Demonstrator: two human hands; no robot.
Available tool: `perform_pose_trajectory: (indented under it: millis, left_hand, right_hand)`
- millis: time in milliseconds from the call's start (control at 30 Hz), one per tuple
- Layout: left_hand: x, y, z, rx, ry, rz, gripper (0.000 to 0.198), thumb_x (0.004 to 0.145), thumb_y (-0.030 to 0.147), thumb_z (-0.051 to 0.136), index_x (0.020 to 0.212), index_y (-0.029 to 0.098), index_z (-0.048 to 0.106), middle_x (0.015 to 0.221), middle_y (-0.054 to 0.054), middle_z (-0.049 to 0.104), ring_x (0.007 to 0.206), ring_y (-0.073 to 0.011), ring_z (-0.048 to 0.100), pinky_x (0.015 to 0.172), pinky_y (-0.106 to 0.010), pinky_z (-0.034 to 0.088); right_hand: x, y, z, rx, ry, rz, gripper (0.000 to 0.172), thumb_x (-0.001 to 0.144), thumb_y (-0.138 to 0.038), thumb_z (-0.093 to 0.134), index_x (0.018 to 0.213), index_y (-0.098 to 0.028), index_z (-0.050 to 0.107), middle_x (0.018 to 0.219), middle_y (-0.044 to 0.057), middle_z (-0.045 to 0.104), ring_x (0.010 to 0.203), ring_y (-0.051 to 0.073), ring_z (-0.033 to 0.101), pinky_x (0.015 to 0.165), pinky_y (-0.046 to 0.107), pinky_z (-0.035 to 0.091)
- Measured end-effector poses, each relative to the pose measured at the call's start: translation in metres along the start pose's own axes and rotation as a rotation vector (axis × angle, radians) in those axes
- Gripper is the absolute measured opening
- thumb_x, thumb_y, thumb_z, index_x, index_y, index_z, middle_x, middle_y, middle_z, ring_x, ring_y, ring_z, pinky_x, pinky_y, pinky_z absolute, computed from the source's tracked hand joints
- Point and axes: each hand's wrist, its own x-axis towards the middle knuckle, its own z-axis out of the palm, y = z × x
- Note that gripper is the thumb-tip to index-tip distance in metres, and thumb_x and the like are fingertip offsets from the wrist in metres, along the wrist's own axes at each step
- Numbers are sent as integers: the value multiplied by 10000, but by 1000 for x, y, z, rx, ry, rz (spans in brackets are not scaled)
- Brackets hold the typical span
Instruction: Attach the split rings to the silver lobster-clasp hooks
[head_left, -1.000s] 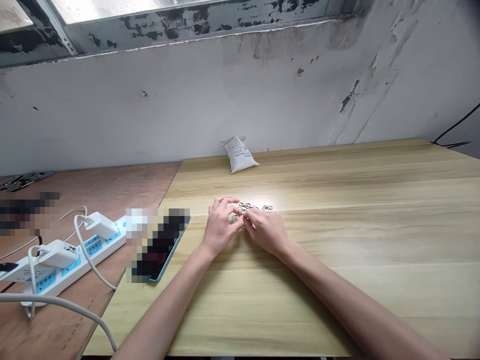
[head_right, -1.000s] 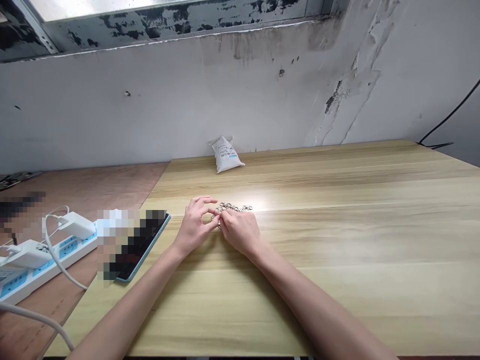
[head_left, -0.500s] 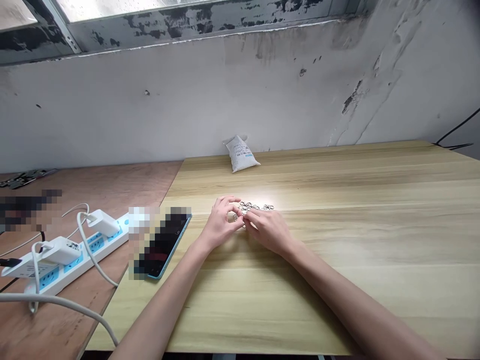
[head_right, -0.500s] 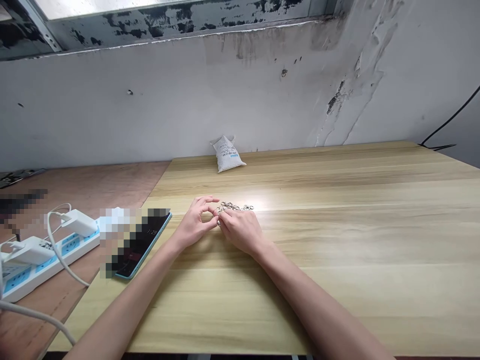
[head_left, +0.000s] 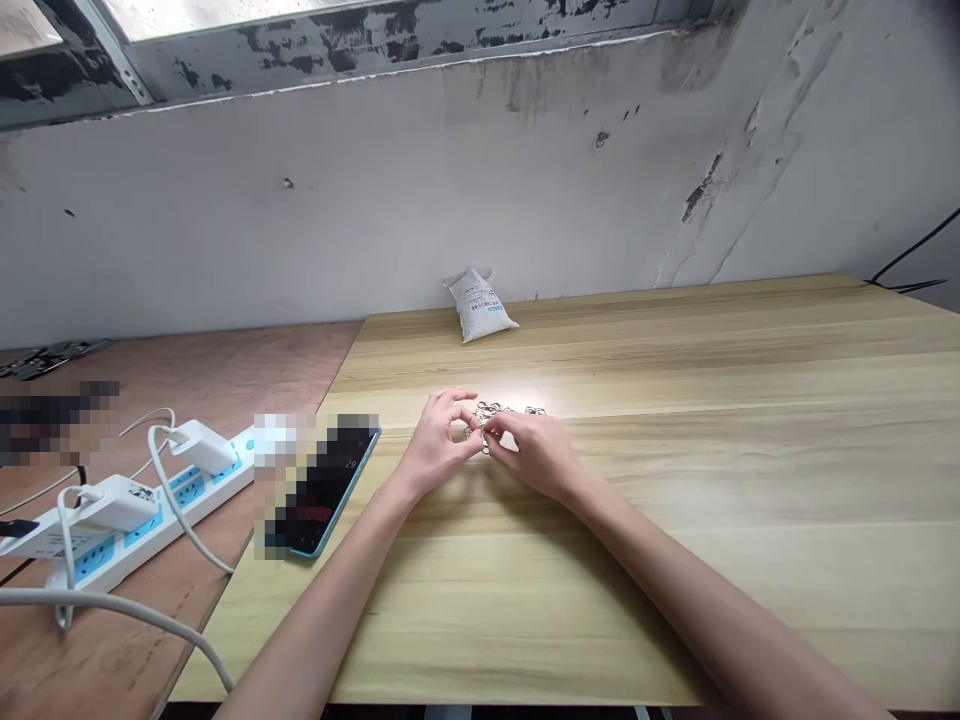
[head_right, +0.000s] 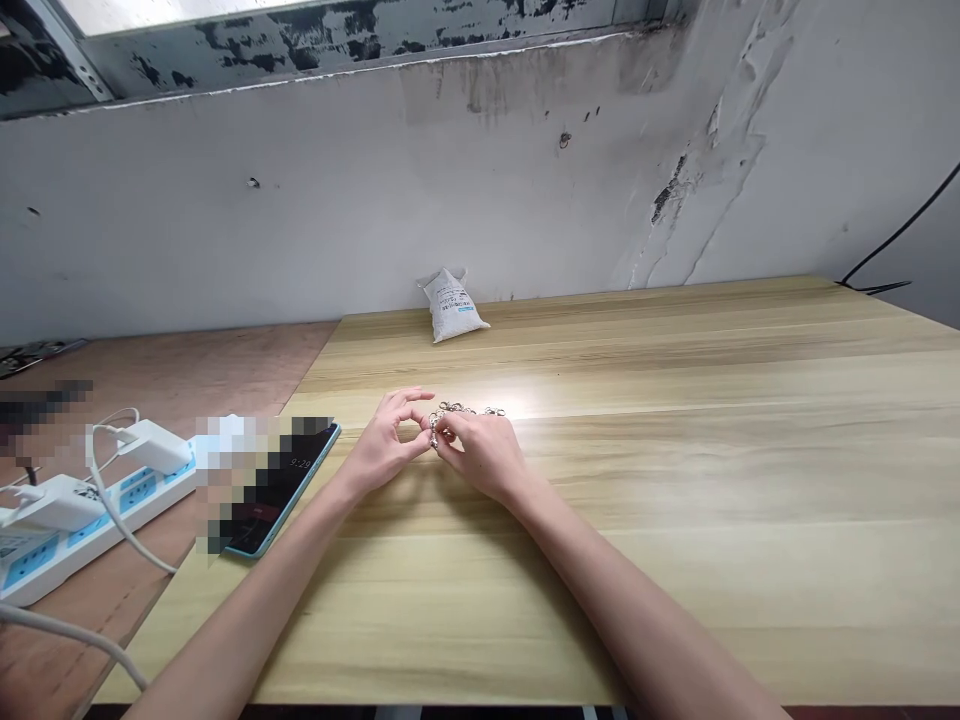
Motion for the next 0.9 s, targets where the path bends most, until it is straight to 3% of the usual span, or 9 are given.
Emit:
perform_pose_trajectory:
  millis: [133, 400, 567, 700, 800, 900]
  left_hand:
    - [0, 1, -1, 67, 2, 37, 89, 788, 170, 641, 725, 207, 590, 1263, -48, 602, 1304, -255, 412, 1088, -494, 354]
    - [0, 2, -2, 112, 1, 56, 98, 806, 178, 629, 728, 207, 578, 1273, -40, 593, 1308, -252, 398, 1088, -479, 341]
    - [0, 2, -3, 139, 13, 46, 95, 816, 193, 621, 733, 207, 579, 1272, -52, 592, 1311, -264, 395, 1076, -489, 350]
    - [1, 0, -6, 172, 44, 56, 102, 825, 203, 616, 731, 207, 578, 1265, -55, 595, 1304, -264, 401, 1070, -483, 355]
    - [2, -2, -8, 186, 75, 58, 91, 829, 206, 614, 744, 209, 580, 1270, -58, 592, 1301, -263, 408, 1073, -479, 355]
    - [2, -3, -10, 195, 89, 63, 82, 829, 206, 610, 752, 208, 581, 1277, -56, 586, 1311, -262, 402, 1082, -478, 348]
  right_hand:
    - [1, 5, 2, 158, -22, 85, 80, 861, -222, 582, 898, -216, 653, 682, -29, 686, 538, 99, 544, 577, 215, 344]
    - [5, 2, -1, 487, 111, 78, 76, 834, -191, 572, 817, -172, 643, 701, 4, 655, 487, 81, 437, 496, 207, 345]
    - [3, 0, -5, 358, 111, -45, 102, 867, -189, 543, 810, -185, 627, 799, 27, 679, 506, 82, 468, 526, 214, 377]
    - [1, 4, -3, 180, 101, -198, 182, 913, -160, 500, 835, -201, 659, 938, 41, 723, 647, 101, 605, 602, 213, 408]
    - [0, 5, -3, 100, 64, -232, 223, 932, -167, 477, 889, -214, 691, 892, 44, 730, 783, 130, 657, 652, 216, 414]
    - [1, 2, -6, 137, 49, -211, 224, 910, -151, 476, 870, -208, 688, 830, 27, 718, 682, 115, 622, 605, 214, 385]
